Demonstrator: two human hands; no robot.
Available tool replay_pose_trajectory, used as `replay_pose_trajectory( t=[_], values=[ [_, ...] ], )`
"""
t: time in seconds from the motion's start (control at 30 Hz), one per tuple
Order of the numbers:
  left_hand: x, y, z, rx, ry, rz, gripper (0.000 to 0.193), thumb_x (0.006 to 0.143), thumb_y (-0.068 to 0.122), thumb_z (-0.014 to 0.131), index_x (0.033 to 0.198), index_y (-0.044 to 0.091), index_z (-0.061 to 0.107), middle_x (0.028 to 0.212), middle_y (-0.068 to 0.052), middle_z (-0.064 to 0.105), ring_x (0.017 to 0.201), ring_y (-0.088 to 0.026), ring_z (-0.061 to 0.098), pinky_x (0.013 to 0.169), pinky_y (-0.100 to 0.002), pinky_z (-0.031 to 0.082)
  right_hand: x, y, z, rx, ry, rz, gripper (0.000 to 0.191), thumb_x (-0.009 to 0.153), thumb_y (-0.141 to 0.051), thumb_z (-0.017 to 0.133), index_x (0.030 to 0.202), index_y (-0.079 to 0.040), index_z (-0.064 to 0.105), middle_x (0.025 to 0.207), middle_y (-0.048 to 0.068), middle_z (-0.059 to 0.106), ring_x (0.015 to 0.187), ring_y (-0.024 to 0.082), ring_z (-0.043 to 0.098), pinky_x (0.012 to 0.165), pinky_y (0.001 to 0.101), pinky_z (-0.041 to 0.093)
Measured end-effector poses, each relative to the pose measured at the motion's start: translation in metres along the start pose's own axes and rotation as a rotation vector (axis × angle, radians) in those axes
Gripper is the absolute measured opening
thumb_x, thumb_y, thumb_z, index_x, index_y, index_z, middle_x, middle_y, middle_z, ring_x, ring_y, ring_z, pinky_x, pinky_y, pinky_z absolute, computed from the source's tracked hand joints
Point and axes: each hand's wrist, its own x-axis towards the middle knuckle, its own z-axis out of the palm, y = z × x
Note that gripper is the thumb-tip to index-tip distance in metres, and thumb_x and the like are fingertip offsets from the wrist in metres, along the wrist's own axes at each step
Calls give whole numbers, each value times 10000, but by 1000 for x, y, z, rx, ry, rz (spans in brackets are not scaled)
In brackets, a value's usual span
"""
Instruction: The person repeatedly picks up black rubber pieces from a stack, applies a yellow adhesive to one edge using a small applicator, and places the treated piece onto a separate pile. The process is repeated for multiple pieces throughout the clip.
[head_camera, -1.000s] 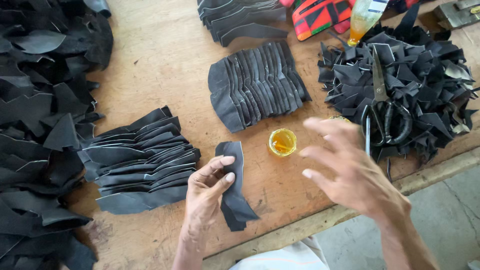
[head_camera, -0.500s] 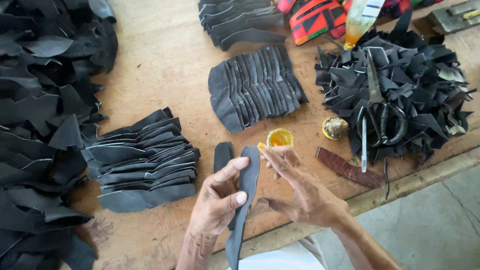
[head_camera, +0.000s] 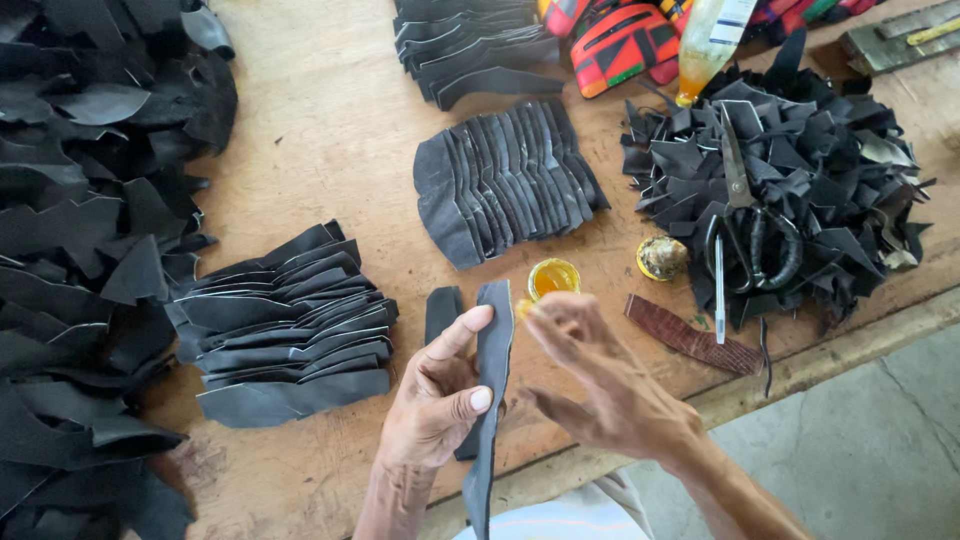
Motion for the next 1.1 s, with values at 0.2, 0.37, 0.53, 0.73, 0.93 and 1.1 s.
replay_pose_trajectory(
  t=[0.2, 0.37, 0.53, 0.73, 0.93, 1.1],
  values=[
    [3, 4, 5, 18, 66, 32, 833, 806, -93, 803, 1542, -25, 419, 1092, -151, 737, 806, -175, 707, 706, -297, 583, -8, -4, 10, -111, -86, -71, 825, 843, -111, 786, 1549, -279, 392, 1212, 83, 496, 972, 200, 628, 808, 346, 595],
    [4, 9, 12, 45, 49, 50, 849, 808, -101, 809, 1558, -33, 417, 1244, -134, 697, 912, -157, 690, 751, -273, 568, -14, 7, 8, -321, -69, -48, 696, 842, -94, 765, 1461, -254, 490, 1168, 149, 473, 962, 278, 588, 774, 402, 565],
    [5, 13, 17, 85, 55, 61, 863, 818, -90, 807, 1577, -34, 401, 1323, -153, 657, 1060, -182, 666, 895, -295, 565, -19, 8, 5, -297, -8, -137, 705, 824, -60, 750, 1470, -233, 527, 1237, 108, 494, 1024, 293, 596, 862, 422, 575],
    [7, 12, 19, 79, 52, 71, 841, 792, -73, 790, 1529, -42, 387, 1329, -127, 655, 1092, -186, 693, 920, -303, 579, -14, -3, 5, -109, -35, -94, 652, 813, 13, 759, 1410, -208, 618, 1232, 96, 509, 1092, 253, 568, 886, 370, 547],
    [7, 8, 10, 55, 115, 40, 820, 778, -94, 759, 1512, -40, 396, 1203, -112, 713, 959, -152, 711, 842, -265, 586, -11, -14, 8, 14, -2, -23, 724, 849, 18, 758, 1491, -192, 497, 1270, 124, 495, 1084, 234, 562, 893, 317, 533],
    [7, 4, 6, -2, 56, 87, 782, 878, -119, 763, 1575, -59, 412, 826, -9, 663, 764, -87, 639, 722, -239, 550, -14, -22, 12, 198, -69, 58, 780, 885, 2, 767, 1560, -217, 444, 1205, 59, 543, 973, 152, 582, 855, 287, 561]
  ],
)
